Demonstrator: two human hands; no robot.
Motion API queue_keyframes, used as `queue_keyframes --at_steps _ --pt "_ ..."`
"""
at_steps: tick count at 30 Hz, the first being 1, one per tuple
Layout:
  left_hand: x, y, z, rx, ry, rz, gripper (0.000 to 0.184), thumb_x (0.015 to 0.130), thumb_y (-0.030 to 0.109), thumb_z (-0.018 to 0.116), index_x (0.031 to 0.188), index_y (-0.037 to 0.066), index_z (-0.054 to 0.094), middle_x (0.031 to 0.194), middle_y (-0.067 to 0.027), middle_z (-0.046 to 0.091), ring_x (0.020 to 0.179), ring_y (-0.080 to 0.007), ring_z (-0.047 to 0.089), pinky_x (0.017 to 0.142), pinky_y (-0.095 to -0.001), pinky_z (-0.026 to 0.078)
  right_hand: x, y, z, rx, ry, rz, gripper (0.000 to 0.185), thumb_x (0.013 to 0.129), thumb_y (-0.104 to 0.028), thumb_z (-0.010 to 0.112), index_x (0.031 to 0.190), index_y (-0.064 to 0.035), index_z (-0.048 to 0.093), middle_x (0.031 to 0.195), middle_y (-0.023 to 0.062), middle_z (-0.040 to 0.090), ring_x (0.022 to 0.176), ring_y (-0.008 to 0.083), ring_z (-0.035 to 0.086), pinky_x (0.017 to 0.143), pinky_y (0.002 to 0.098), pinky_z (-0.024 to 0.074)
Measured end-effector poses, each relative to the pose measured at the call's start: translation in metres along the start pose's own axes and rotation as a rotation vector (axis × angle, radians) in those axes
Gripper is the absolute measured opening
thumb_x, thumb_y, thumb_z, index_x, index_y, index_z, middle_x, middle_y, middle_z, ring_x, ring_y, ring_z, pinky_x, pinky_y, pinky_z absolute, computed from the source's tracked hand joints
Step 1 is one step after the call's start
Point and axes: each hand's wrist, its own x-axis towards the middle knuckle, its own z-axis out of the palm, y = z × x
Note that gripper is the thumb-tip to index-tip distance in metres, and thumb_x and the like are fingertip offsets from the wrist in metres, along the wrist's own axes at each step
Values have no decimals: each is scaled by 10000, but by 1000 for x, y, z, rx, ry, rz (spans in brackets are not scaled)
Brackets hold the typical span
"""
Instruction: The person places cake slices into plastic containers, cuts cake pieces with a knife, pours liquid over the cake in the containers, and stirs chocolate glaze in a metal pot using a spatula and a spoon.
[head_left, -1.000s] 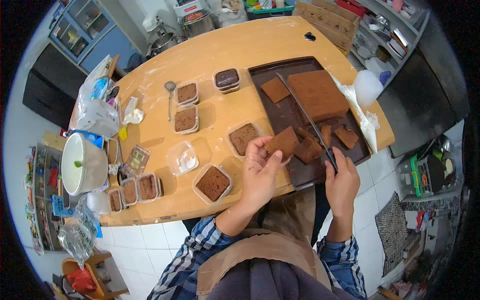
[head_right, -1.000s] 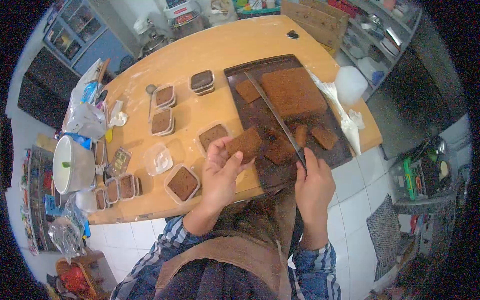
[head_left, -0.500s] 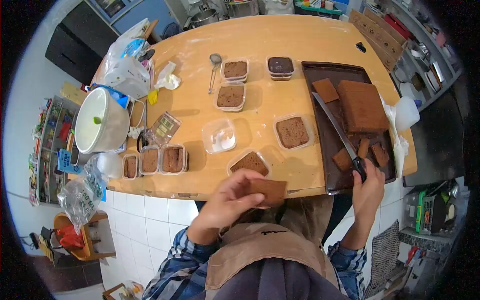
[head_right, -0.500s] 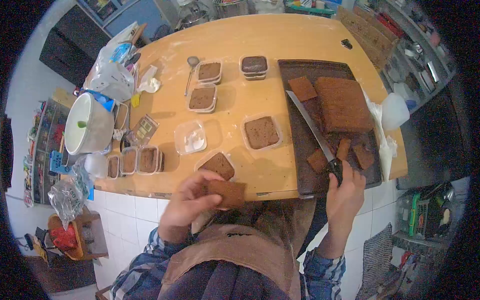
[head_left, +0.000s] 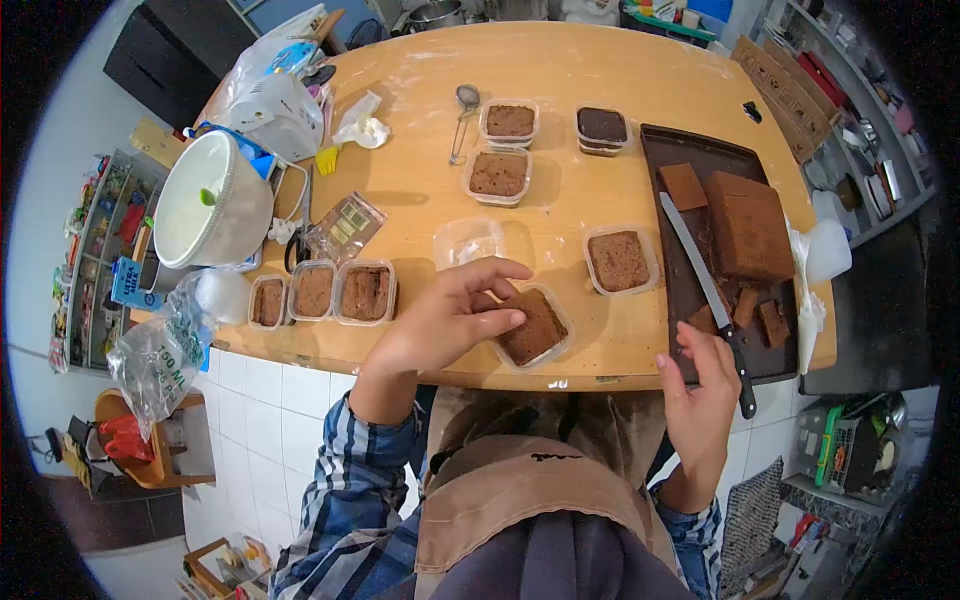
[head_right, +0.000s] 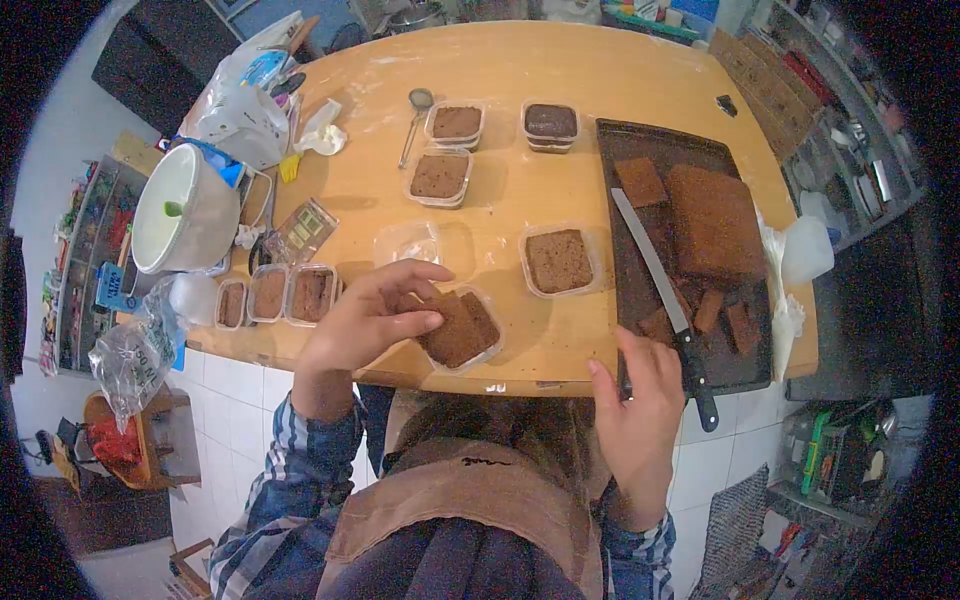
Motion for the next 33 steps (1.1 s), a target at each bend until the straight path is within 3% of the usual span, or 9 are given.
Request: queue_keyframes --at_steps 11,20,26,33 --pt "1 -12 4 129 -36 -10 351 821 -30 632 1156 22 541 908 -21 522 827 -87 547 715 -223 471 -6 5 5 -13 -20 41 319 774 -94 659 1053 36 578 989 191 589 927 346 544 819 412 438" --pt "-2 -16 6 293 1 108 337 818 17 649 1144 3 566 1026 -128 617 947 -177 593 788 -295 496 -8 4 5 -25 -14 62 318 776 -97 661 1056 30 583 969 186 588 926 343 545 809 412 441" --pt "-13 2 10 686 122 270 241 816 75 655 1035 -20 624 967 -171 657 854 -258 645 748 -312 510 -8 5 6 0 -7 52 315 768 -82 667 1050 28 582 961 178 586 914 339 545 795 405 443" --pt "-17 -4 3 559 124 257 257 864 84 603 1098 -21 595 1003 -179 656 892 -255 644 763 -320 507 2 -7 15 -29 -43 -51 318 766 -97 674 1045 24 579 939 176 581 879 342 542 766 410 442"
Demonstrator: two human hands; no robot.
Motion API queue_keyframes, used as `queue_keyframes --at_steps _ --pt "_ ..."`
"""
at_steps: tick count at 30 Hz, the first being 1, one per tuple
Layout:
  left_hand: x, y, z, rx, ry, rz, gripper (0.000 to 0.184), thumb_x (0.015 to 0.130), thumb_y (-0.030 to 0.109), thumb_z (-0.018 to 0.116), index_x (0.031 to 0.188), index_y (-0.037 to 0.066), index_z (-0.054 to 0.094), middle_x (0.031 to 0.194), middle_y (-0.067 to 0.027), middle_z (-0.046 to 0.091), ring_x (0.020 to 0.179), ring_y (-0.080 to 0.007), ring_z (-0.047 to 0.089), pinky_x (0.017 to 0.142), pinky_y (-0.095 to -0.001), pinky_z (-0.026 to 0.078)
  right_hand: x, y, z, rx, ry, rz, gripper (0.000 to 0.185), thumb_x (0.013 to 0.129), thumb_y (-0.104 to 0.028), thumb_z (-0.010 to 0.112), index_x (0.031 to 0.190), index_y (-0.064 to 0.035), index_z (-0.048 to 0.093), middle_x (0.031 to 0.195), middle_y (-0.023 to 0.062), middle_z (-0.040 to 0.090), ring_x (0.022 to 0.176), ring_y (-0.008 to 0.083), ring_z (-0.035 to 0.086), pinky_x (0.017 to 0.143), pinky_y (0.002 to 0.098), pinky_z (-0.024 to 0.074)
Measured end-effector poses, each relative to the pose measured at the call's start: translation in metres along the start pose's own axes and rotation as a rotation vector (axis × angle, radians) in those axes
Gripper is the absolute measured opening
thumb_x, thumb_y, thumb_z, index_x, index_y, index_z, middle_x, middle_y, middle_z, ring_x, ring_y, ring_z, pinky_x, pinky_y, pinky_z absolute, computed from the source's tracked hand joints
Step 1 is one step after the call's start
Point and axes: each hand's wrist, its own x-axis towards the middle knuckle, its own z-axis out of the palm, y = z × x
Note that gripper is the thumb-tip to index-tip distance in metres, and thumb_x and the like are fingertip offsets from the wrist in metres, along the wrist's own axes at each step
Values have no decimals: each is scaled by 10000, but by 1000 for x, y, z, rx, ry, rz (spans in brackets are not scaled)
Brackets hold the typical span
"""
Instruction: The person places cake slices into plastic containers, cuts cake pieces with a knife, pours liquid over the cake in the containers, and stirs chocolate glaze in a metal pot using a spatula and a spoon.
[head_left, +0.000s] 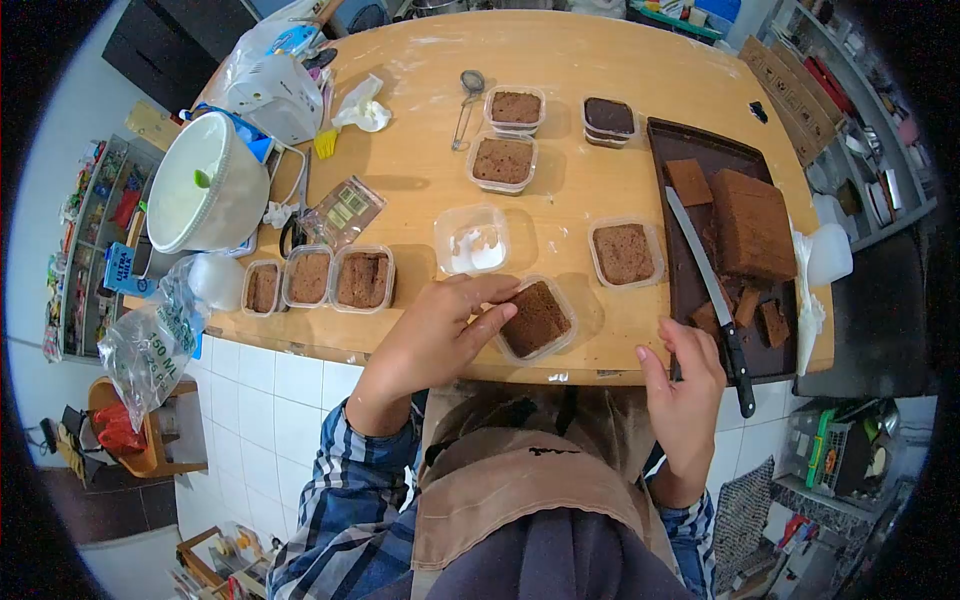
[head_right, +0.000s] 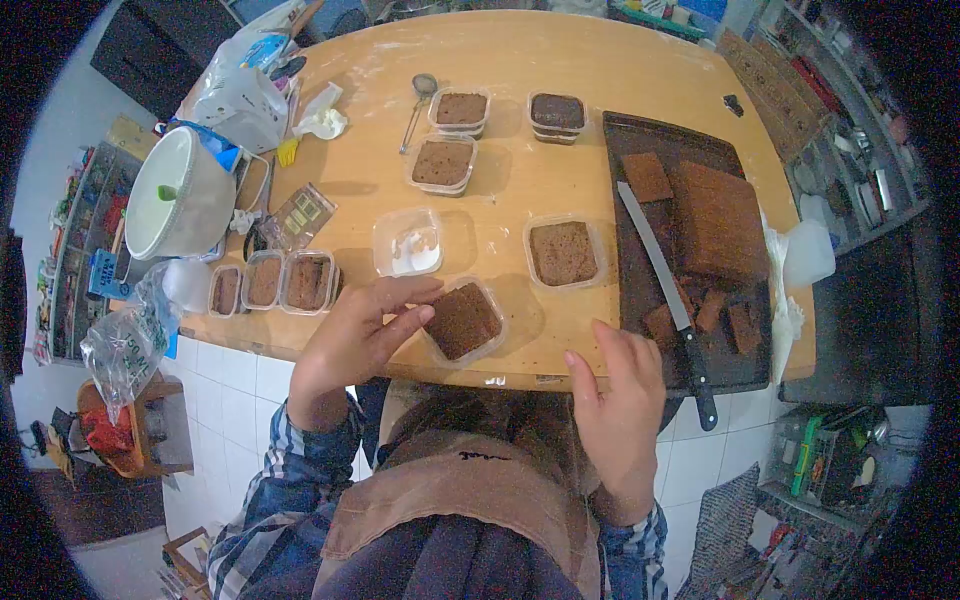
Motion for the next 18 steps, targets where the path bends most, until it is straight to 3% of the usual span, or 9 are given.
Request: queue_keyframes --at_steps 2,8,14,18 --pt "0 -2 1 -113 -8 -87 283 878 84 591 1135 -32 568 1019 -186 654 929 -250 643 779 -319 507 5 -5 5 11 -12 -46 319 769 -107 674 1045 22 579 933 175 580 872 342 541 759 411 442" --pt "-1 6 -2 -75 23 -94 283 889 74 574 1143 -49 550 1050 -193 644 1020 -253 622 820 -314 503 14 -21 19 62 -53 -150 305 775 -108 665 1041 17 584 908 169 577 859 339 541 749 410 442" --pt "-11 -3 -5 96 140 23 282 824 35 621 1102 -8 596 985 -172 653 913 -276 644 777 -343 507 18 -28 35 105 -99 -273 277 771 -77 652 1034 -5 605 942 168 568 866 334 530 760 405 443" --pt "-20 -7 4 190 162 176 297 780 38 644 1074 11 610 1057 -167 611 977 -325 581 816 -388 478 18 -30 47 124 -133 -339 259 771 -61 640 1025 -15 620 1044 178 538 935 346 499 803 417 430"
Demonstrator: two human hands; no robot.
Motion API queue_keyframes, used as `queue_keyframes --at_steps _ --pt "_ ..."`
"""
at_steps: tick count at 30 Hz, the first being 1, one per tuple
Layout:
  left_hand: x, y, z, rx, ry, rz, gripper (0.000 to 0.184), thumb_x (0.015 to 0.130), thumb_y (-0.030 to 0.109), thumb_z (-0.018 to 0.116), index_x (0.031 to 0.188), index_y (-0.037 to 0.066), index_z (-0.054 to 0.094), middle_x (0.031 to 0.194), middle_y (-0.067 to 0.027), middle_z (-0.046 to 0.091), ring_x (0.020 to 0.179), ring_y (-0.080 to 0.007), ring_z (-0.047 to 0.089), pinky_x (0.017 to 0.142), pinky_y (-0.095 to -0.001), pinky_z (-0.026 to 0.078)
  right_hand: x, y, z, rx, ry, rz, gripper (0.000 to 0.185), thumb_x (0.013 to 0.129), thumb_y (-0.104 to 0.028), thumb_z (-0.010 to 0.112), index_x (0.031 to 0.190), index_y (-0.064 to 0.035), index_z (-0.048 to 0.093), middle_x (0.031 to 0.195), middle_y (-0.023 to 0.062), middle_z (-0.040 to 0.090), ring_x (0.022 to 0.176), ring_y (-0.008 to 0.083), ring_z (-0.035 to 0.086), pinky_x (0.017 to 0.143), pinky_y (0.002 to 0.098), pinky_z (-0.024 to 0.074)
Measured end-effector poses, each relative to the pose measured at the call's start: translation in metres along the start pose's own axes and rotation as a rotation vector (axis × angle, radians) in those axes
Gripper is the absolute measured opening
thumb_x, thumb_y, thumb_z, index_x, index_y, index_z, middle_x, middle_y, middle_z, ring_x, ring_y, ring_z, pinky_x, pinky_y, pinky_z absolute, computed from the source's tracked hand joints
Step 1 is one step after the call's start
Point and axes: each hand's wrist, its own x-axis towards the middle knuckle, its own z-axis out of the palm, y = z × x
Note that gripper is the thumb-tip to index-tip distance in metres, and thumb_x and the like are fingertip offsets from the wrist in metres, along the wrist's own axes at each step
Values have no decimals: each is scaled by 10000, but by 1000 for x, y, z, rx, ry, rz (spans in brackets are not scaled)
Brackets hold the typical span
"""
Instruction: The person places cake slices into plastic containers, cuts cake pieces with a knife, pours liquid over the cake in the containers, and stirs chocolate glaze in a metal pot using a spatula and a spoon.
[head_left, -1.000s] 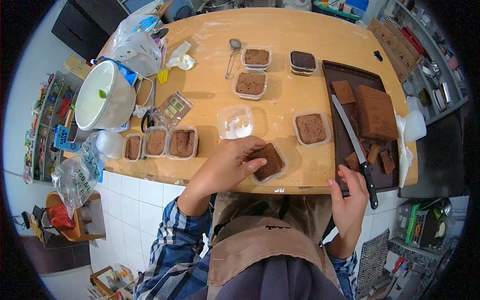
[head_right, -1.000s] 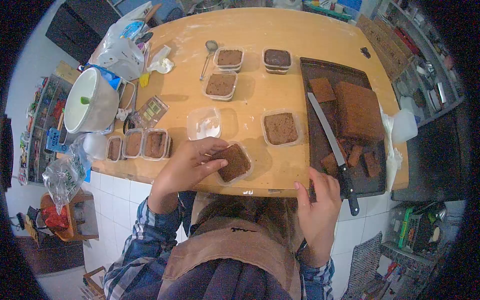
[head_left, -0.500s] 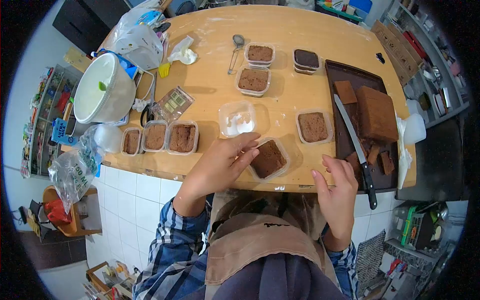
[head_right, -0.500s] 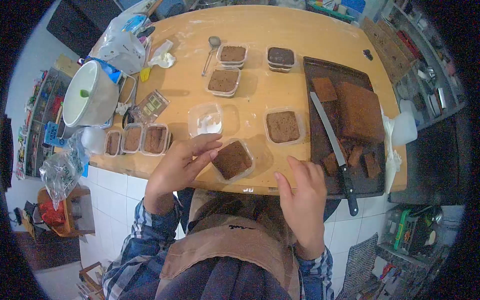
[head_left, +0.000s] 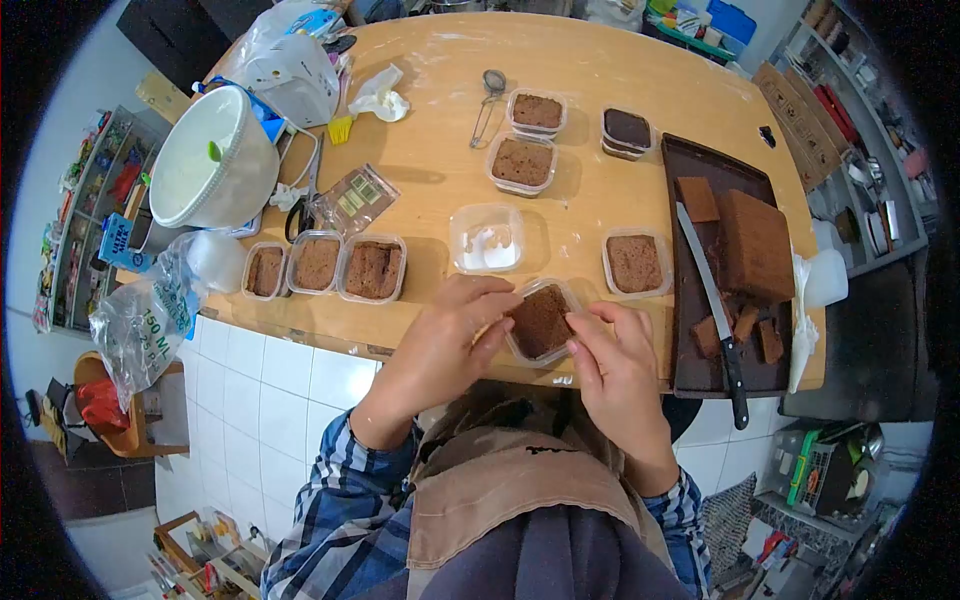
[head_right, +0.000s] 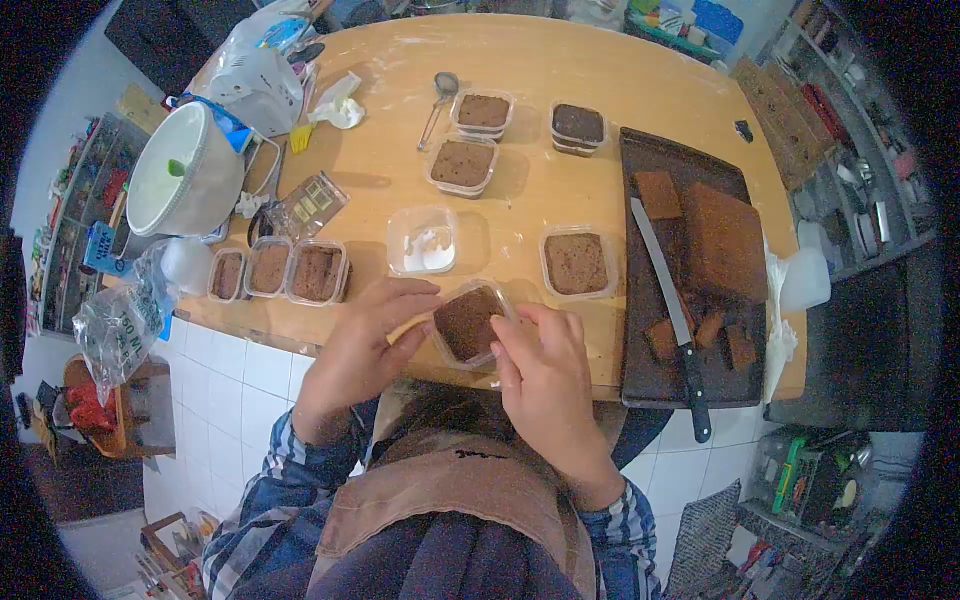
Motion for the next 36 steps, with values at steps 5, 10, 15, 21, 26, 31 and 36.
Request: queue_keyframes --at_steps 5,10,15,21,26,31,36 --pt "-6 -1 14 85 -4 4 286 778 68 647 1056 8 610 1136 -192 551 1050 -371 510 871 -420 444 0 -1 8 -30 -52 -14 259 771 -59 638 1028 -28 634 1115 198 506 988 365 468 858 434 404" --pt "-8 -5 19 53 18 -14 290 780 70 646 1060 3 607 1129 -200 553 1030 -372 518 866 -414 447 -2 0 9 -26 -93 23 252 781 -65 633 1030 -33 642 1137 202 497 1019 366 458 881 436 390" --pt "-10 -10 20 -24 63 -27 293 781 49 648 1067 0 608 1137 -192 556 1045 -361 532 875 -398 451 -4 3 10 33 -62 53 246 793 -65 625 1035 -21 634 1142 202 497 1026 366 456 881 436 385" --pt "-16 -16 24 -68 109 -90 285 774 17 650 1057 -2 613 1147 -182 562 1050 -338 557 881 -380 459 2 3 11 32 -23 48 247 790 -62 627 1033 -15 629 1125 195 510 1016 369 464 875 440 385" --pt "-17 -15 26 -38 128 -72 261 776 15 650 1035 -1 618 1132 -176 571 1034 -327 569 860 -373 471 14 5 20 23 3 25 244 778 -68 640 1016 -14 632 1113 192 517 1006 368 469 864 436 394" --pt "-16 -14 29 -104 139 -99 224 777 15 653 997 -8 619 1115 -175 575 1027 -325 571 856 -371 472 28 13 31 36 8 20 235 770 -78 648 997 -19 643 1107 188 523 994 360 473 862 425 404" --pt "-14 -17 30 -101 163 -98 206 773 11 650 976 -11 622 1089 -175 584 997 -329 574 844 -375 470 33 14 36 55 -10 57 191 763 -75 650 945 -18 653 1096 182 536 1005 356 480 869 421 406"
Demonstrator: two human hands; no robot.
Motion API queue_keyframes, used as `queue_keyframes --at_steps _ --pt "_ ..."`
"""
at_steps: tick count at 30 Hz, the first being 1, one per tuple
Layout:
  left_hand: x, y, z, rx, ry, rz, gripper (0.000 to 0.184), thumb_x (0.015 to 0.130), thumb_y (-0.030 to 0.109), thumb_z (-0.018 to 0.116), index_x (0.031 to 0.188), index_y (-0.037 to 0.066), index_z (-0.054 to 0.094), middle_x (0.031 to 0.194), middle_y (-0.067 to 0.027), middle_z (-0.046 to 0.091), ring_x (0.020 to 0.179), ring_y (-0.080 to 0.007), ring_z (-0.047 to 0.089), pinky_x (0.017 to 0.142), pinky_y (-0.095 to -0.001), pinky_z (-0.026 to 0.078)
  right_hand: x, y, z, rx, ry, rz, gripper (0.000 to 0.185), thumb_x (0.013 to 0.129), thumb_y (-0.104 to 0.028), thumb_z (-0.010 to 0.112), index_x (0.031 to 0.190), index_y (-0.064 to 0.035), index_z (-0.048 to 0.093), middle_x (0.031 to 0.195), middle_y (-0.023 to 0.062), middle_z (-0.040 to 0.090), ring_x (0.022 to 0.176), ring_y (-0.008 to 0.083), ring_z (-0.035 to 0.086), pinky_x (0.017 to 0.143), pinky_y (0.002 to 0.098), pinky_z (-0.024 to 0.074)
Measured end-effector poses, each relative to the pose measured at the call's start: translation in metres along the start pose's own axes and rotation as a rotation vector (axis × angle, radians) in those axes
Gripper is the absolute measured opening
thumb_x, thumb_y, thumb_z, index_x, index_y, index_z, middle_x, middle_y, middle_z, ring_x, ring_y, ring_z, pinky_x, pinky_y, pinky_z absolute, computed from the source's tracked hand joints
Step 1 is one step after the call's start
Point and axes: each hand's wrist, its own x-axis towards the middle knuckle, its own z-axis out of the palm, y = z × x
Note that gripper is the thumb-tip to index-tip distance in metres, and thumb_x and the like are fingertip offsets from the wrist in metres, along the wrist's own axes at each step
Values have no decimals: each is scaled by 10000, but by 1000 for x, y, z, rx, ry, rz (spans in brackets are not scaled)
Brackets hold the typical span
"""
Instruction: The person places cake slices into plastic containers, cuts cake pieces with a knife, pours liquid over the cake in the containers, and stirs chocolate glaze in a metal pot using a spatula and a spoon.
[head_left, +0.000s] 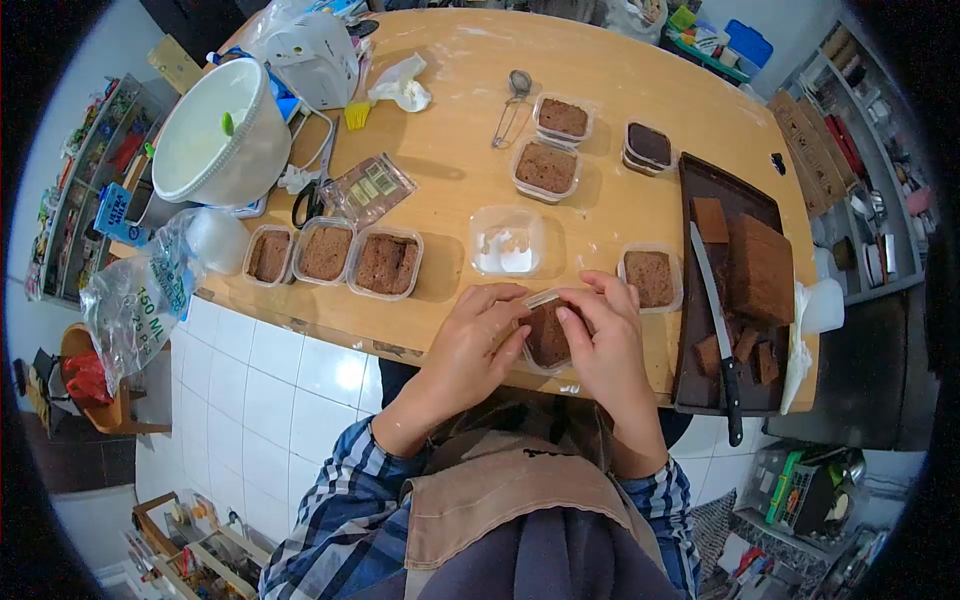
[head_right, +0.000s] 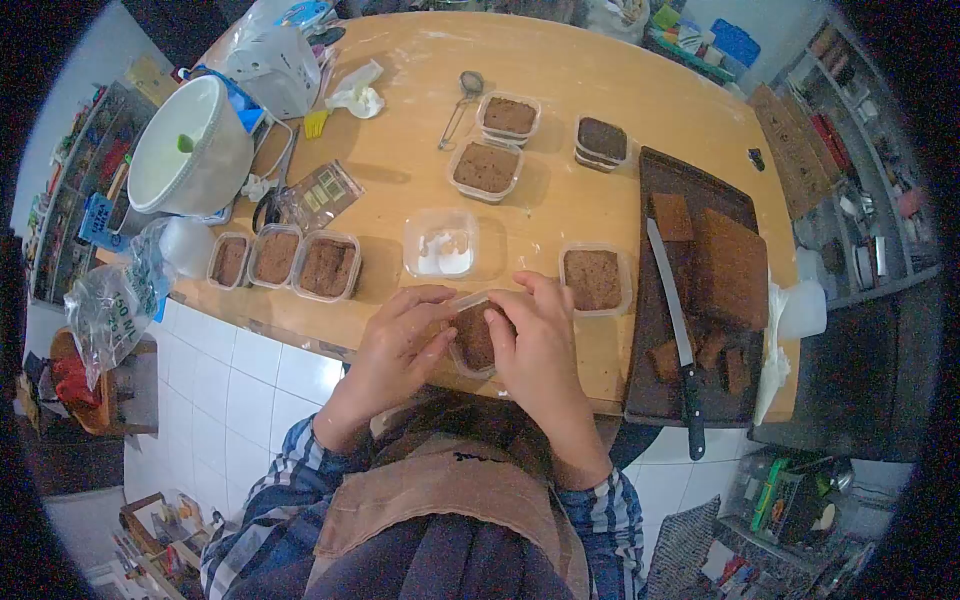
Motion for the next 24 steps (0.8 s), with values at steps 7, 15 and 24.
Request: queue_keyframes --at_steps 7,15,24 --pt "6 -1 3 11 21 -11 174 770 20 648 939 -14 628 1048 -168 601 970 -330 580 830 -377 468 4 -1 1 25 -19 34 174 755 -66 648 920 -14 637 1073 185 546 1022 364 489 880 423 406" --pt "6 1 -1 12 0 -17 260 765 41 668 1007 -19 592 1044 -178 598 984 -341 579 836 -382 465 1 -2 -1 125 6 91 183 789 -54 618 961 7 607 991 188 574 926 361 557 798 403 451" --pt "-10 10 1 -43 -161 -94 988 615 151 818 1377 -28 216 1189 -239 492 1116 -381 479 954 -403 391 -3 -4 -13 111 -28 260 182 810 -15 580 990 15 588 818 217 627 758 373 626 654 417 487"
